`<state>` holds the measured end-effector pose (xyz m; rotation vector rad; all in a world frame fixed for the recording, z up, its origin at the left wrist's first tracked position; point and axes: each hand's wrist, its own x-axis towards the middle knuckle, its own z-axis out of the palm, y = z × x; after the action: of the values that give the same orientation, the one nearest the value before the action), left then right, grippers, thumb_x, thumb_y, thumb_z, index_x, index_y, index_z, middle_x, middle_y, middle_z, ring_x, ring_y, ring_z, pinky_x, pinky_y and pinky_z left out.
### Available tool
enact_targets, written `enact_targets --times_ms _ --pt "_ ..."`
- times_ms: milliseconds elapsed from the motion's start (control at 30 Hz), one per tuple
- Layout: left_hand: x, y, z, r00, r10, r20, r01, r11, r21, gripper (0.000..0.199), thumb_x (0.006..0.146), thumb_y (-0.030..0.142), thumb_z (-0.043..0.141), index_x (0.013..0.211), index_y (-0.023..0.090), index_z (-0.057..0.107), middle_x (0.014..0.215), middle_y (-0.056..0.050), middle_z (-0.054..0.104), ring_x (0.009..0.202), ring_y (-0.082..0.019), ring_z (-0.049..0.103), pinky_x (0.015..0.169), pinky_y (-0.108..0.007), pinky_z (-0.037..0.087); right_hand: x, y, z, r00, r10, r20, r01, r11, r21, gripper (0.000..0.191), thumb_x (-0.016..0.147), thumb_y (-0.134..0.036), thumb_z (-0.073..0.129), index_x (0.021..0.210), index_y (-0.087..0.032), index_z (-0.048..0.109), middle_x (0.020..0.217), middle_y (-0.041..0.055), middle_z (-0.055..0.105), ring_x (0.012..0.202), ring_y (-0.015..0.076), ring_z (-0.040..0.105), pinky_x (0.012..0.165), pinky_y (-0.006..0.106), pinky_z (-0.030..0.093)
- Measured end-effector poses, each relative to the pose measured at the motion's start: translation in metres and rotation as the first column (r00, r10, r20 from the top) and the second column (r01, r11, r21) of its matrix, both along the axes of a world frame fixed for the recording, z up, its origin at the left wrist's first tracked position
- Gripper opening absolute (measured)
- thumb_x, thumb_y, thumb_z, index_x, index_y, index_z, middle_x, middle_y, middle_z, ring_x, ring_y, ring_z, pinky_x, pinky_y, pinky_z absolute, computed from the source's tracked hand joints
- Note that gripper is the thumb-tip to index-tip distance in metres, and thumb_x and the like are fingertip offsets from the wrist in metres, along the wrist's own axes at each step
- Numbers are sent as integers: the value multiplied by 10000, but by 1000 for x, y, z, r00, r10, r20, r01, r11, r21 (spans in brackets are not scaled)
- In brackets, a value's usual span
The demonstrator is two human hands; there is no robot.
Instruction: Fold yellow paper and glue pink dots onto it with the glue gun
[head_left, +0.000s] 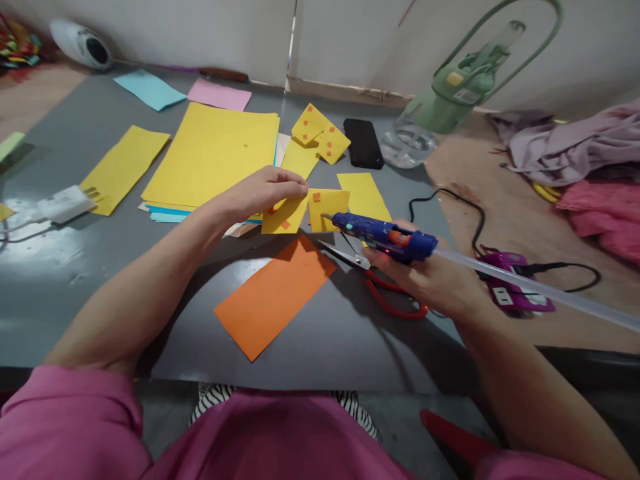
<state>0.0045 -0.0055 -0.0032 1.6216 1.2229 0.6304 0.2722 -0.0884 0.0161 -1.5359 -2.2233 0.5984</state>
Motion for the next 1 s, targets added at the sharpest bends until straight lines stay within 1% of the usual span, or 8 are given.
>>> enact_targets --times_ms 200,367,467,567,733,900,1000 --pt "0 0 -1 1000 -3 -6 3 1000 6 285 817 403 600 938 201 762 829 -55 656 749 -167 575 597 -251 374 -1 1 0 1000 5 -9 -5 999 -36 305 874 -550 573 797 -269 486 666 -7 521 589 179 451 569 331 352" --pt "0 0 -1 1000 1 -16 -1 1000 15 306 833 412 584 944 187 759 841 -54 644 741 -159 564 601 -250 374 0 1 0 1000 -7 -17 7 1000 5 321 876 -543 579 768 -266 458 637 -21 487 555 163 422 564 323 346" --pt "-1 0 -1 1000 -14 -19 14 1000 23 320 838 411 575 963 178 756 857 -57 645 754 -162 565 609 -252 381 -1 0 1 1000 7 7 -7 1000 0 308 877 -539 565 777 -265 464 656 -11 512 573 169 442 568 322 351" --pt "0 0 -1 1000 -12 -24 12 1000 24 326 845 405 570 977 172 755 858 -62 648 773 -167 572 618 -256 382 -2 0 1 1000 -6 26 7 1000 -14 316 881 -549 555 802 -251 488 670 -5 536 583 168 458 580 319 359" --pt "1 1 -1 1000 0 -23 1 1000 23 305 838 391 584 966 179 763 856 -62 655 777 -171 576 619 -263 382 -2 -2 1 999 4 31 -3 1000 -9 316 891 -548 543 812 -248 488 657 -14 519 568 159 442 574 315 357" --pt "1 1 -2 1000 -2 -4 2 1000 3 297 836 384 587 958 179 764 852 -61 662 756 -164 570 603 -255 372 -2 -2 1 999 1 40 0 1000 -22 293 898 -539 522 847 -251 506 724 13 578 638 188 516 605 326 383" --pt "1 1 -2 1000 -4 -6 4 1000 5 298 837 387 591 958 179 765 843 -58 659 742 -159 564 594 -250 369 -2 0 1 999 -17 27 17 1000 -11 287 896 -531 536 826 -255 497 714 9 568 621 183 504 612 331 390"
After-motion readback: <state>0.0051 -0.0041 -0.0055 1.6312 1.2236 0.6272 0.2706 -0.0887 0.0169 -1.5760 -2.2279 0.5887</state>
